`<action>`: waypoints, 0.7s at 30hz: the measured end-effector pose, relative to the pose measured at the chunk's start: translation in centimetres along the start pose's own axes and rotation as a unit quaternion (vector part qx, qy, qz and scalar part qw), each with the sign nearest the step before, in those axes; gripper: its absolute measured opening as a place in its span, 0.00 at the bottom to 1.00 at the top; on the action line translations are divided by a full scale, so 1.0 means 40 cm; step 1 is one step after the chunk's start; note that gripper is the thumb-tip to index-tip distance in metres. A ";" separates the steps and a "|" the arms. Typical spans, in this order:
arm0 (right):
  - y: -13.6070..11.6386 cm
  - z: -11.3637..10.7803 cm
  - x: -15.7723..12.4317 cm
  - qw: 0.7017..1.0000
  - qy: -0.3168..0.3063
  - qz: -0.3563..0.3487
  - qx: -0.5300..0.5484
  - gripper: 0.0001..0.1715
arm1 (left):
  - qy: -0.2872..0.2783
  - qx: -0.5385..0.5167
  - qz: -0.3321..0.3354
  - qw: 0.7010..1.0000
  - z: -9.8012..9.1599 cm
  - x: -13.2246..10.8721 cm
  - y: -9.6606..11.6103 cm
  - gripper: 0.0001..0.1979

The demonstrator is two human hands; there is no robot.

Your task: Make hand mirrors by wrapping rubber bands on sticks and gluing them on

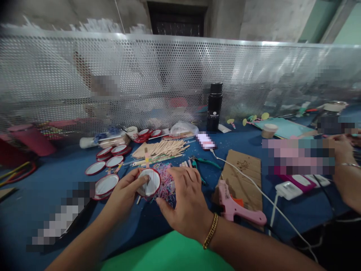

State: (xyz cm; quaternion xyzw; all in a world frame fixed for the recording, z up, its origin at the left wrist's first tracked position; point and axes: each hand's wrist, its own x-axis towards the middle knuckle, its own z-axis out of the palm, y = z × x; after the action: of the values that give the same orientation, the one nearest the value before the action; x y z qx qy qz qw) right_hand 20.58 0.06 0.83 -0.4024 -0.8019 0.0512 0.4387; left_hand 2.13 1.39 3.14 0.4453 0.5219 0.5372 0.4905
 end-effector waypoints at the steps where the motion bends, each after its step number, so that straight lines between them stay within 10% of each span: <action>1: 0.000 0.000 0.000 1.000 0.000 0.001 0.001 0.35 | 0.008 -0.003 0.000 1.000 -0.003 0.003 0.001 0.09; 21: 0.011 0.006 0.001 1.000 0.005 -0.002 0.015 0.31 | 0.041 -0.040 0.036 0.998 -0.021 0.022 -0.007 0.10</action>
State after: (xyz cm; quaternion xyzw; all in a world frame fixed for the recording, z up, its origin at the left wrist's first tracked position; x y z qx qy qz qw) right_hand 20.67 0.43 0.51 -0.3944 -0.7998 0.0603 0.4485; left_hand 1.21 2.15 2.79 0.4212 0.5036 0.5929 0.4664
